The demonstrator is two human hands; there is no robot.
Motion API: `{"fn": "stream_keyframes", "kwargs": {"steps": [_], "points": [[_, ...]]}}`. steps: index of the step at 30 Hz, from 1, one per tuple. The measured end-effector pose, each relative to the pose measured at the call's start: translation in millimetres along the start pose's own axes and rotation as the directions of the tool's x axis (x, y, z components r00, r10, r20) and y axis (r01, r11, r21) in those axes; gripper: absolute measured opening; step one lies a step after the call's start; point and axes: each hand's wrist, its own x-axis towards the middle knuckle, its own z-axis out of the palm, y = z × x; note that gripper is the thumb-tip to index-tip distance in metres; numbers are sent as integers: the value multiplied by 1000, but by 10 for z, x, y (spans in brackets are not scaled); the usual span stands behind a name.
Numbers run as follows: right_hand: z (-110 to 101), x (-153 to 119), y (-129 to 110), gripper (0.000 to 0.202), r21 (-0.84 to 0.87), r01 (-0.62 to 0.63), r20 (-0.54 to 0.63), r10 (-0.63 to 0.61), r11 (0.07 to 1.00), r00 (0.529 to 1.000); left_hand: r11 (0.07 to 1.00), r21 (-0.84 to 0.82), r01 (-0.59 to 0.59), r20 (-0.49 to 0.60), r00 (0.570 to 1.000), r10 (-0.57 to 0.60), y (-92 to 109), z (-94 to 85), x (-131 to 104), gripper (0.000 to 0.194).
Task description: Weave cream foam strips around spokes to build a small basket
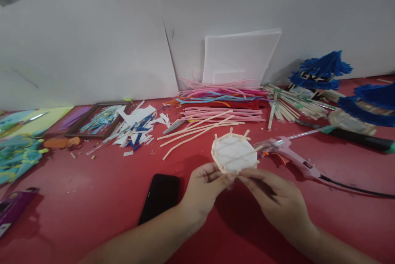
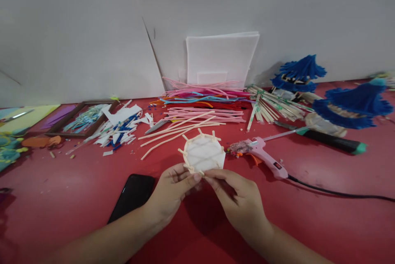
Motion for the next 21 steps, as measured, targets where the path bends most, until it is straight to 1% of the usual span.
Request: {"fn": "stream_keyframes", "kwargs": {"steps": [3,8,10,13,16,21], "points": [[8,-1,3,28,-5,-8,18,8,1000,1000,1000,-6,0,-21,1000,0,11,10,-1,48],[5,-26,18,34,-20,-90,-47,89,996,995,1000,3,-10,-34,999,10,14,18,-5,49],[-5,-33,22,33,-46,-91,-52,88,995,995,1000,11,-15,-38,999,15,12,21,-9,48],[-25,-28,16,29,-122,10,-60,-17,992,998,1000,18,-23,-21,999,24,16,30,-20,48],[-41,-11,-5,23,-175,119,-71,-133,977,989,999,17,-35,0,999,35,26,43,-35,48],[-44,4,-47,15,-181,201,-56,-214,963,975,999,12,-41,7,999,41,37,49,-49,46]]}}
